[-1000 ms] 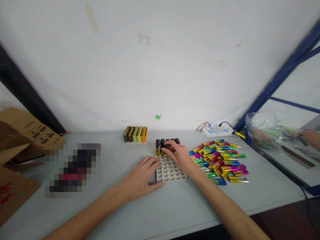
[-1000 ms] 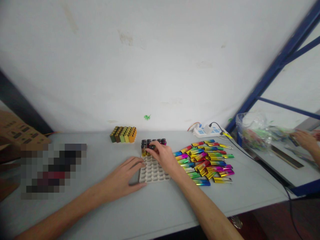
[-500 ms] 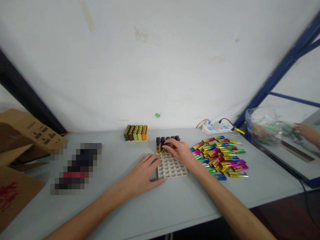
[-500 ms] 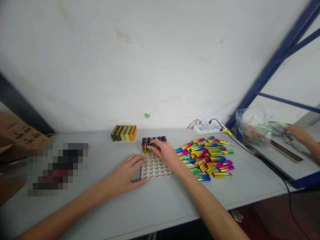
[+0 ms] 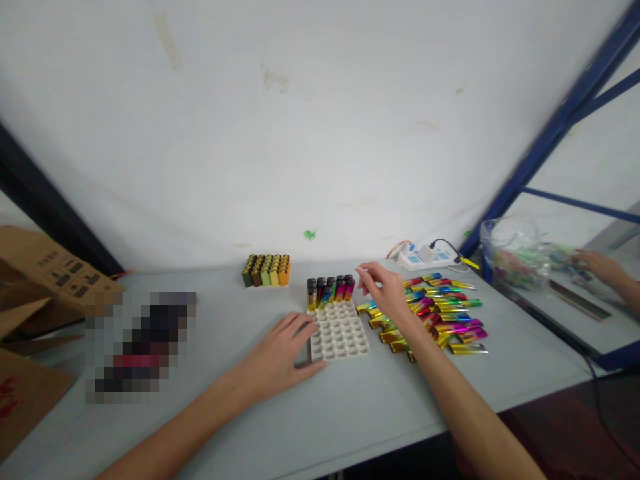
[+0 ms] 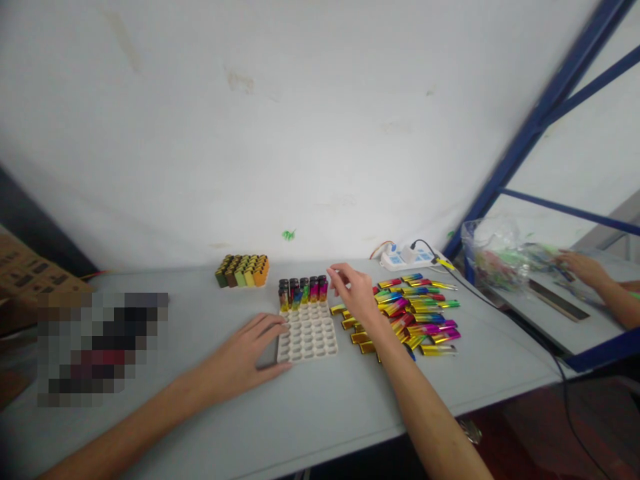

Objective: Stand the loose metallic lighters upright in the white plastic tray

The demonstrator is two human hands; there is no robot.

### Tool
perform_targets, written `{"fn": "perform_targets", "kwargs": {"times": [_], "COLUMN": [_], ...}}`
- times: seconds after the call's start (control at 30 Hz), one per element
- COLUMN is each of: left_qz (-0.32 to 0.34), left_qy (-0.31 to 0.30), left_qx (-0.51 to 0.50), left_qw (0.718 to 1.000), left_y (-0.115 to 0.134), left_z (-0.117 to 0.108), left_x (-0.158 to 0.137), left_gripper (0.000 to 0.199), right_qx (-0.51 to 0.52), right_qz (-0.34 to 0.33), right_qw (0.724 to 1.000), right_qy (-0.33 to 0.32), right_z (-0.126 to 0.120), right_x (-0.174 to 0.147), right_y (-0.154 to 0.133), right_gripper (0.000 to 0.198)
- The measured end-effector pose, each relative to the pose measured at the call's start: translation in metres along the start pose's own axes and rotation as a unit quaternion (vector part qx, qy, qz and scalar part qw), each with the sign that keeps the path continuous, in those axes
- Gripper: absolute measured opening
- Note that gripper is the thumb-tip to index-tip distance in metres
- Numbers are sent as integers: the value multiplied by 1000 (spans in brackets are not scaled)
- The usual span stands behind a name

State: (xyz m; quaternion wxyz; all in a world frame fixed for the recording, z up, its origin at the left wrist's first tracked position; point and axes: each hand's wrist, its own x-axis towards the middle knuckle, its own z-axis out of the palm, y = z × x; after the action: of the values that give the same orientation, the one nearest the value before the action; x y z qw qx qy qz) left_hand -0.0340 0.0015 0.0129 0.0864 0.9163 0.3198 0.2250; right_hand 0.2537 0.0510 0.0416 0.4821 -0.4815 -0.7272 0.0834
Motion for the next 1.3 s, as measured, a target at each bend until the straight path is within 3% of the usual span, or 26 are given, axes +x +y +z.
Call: {"fn": "perform_targets", "kwargs": {"times": [0.27,0.4,0.5,0.57,0.67,0.83,1.1,1.3], "left_qz": [-3,2,8,8,6,5,5,4], "left_qy": [-7,-2,7,9,6,4,1,-1], "left_qx": [3,3,-1,-3,-4,-5,-2,-6], "left_qw": [1000,1000,1000,1000,1000,1000,1000,1000], "left_y": [2,1,-1,-2,-4,-4,-4,-3], "left_z": [-2,-2,-1,0,1,0,0,0], "left_x": [0,0,-1,-1,-1,-1,0,0], "left_gripper": [44,45,44,43,43,41,42,41], "right_qx": [22,-18,-91,-150,-227,-245,-209,-176], "right_qz": [-76,-55,-15,17,59,82,100,105], "right_qw": [989,996,995,988,972,959,948,945], "right_qy": [-125,-61,28,45,-30,-113,-217,-256], "right_z": [23,10,-10,-23,-36,-50,-73,-79], "right_x": [-8,-3,6,10,11,2,-2,0], "right_y": [-30,-19,5,27,58,87,92,89], "right_gripper": [34,36,38,33,22,19,21,14]}}
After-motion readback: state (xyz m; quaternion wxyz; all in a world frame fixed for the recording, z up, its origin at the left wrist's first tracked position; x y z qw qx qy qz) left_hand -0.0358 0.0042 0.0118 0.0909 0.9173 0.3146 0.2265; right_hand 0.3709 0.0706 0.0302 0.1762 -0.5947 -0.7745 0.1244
